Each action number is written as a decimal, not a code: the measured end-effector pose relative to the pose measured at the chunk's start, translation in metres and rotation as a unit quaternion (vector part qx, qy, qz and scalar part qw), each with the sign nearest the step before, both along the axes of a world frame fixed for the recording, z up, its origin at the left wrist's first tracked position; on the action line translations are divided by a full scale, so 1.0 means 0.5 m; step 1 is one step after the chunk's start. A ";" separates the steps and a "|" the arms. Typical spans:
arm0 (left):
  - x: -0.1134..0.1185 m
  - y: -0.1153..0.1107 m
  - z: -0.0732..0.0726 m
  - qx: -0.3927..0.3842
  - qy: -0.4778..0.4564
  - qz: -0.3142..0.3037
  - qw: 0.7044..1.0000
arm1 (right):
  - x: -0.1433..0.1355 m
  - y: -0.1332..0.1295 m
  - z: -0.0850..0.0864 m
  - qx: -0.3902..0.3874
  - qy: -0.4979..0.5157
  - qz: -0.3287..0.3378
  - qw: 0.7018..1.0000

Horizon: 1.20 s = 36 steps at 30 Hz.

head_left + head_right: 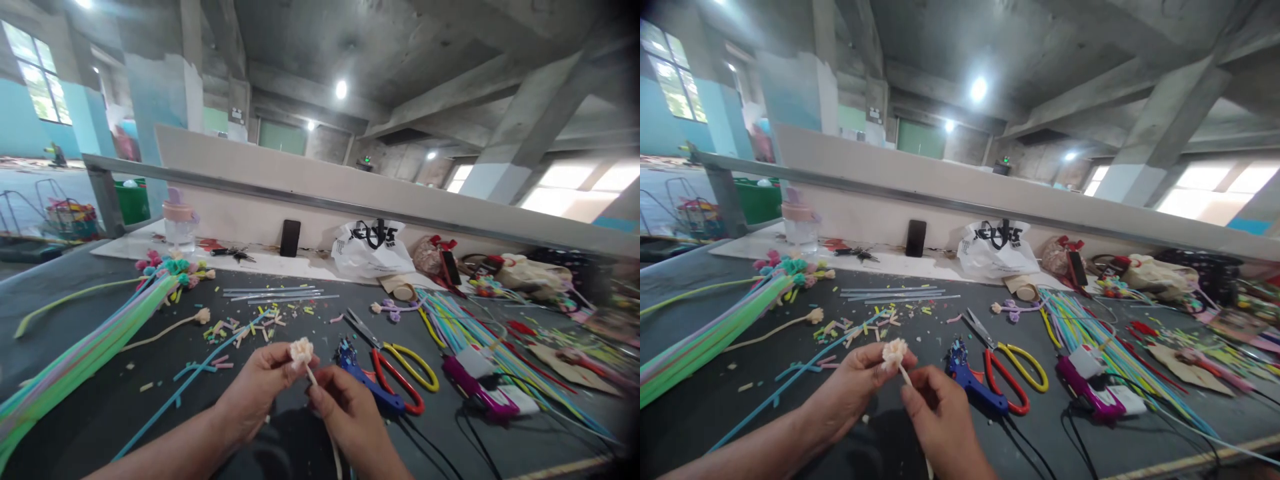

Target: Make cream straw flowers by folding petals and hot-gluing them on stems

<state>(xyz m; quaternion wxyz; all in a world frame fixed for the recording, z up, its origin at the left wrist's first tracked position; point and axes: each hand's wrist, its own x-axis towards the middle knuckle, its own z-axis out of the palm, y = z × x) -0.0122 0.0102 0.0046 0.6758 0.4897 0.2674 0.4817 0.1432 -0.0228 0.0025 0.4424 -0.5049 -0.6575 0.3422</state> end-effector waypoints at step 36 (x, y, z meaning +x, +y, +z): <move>-0.002 0.001 -0.007 -0.095 0.091 -0.221 0.966 | 0.018 0.022 -0.014 -0.085 0.259 0.029 0.962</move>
